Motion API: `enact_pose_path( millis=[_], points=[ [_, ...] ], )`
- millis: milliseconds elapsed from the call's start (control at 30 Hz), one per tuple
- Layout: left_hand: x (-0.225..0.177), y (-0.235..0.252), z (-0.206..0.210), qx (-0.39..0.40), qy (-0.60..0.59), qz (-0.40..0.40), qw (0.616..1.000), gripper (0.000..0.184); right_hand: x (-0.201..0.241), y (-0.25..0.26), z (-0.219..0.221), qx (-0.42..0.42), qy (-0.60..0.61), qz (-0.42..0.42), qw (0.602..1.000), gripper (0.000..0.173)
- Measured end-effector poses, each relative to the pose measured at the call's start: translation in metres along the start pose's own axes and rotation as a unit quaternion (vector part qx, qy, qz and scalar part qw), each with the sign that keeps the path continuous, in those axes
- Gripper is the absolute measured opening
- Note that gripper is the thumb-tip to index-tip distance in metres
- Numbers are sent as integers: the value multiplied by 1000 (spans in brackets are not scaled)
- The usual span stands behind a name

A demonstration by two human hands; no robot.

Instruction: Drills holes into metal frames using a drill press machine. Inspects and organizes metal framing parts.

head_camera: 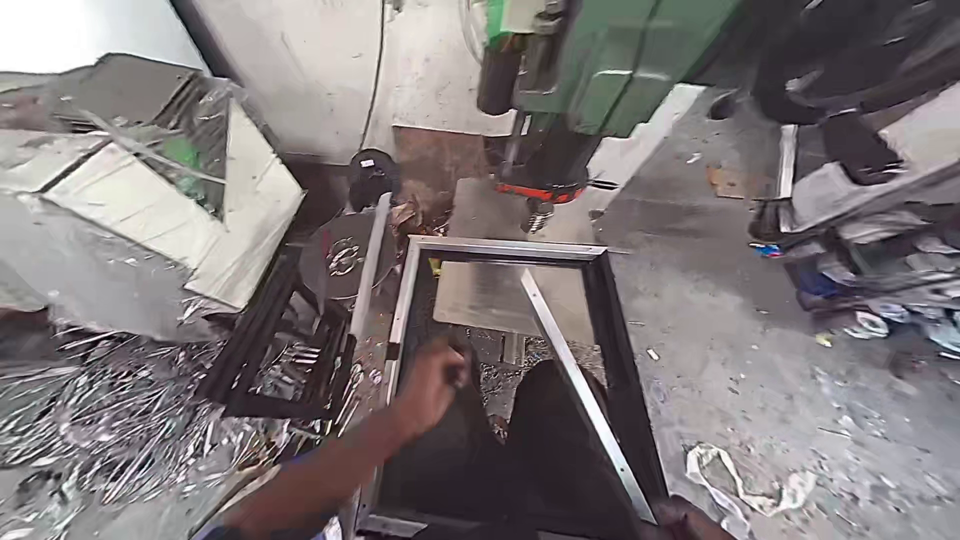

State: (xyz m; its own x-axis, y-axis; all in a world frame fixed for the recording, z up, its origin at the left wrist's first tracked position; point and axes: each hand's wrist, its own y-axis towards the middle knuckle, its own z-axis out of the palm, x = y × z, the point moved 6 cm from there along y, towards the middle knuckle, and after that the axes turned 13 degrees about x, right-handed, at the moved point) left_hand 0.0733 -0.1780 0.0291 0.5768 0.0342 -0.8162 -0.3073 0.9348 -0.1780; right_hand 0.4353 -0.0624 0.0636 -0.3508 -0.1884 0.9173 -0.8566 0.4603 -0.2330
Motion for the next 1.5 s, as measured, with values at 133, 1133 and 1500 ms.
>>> enact_pose_path(
  millis=[133,1133,1500],
  points=[
    [47,-38,66,126,65,-28,990,54,49,71,45,23,-171,-45,984,22],
    [-16,-120,-76,-314,-72,217,921,40,54,371,-90,-27,-551,38,833,37],
    [-16,-116,-79,-273,-82,226,931,39,68,276,-98,194,-501,35,843,27]
  ],
)
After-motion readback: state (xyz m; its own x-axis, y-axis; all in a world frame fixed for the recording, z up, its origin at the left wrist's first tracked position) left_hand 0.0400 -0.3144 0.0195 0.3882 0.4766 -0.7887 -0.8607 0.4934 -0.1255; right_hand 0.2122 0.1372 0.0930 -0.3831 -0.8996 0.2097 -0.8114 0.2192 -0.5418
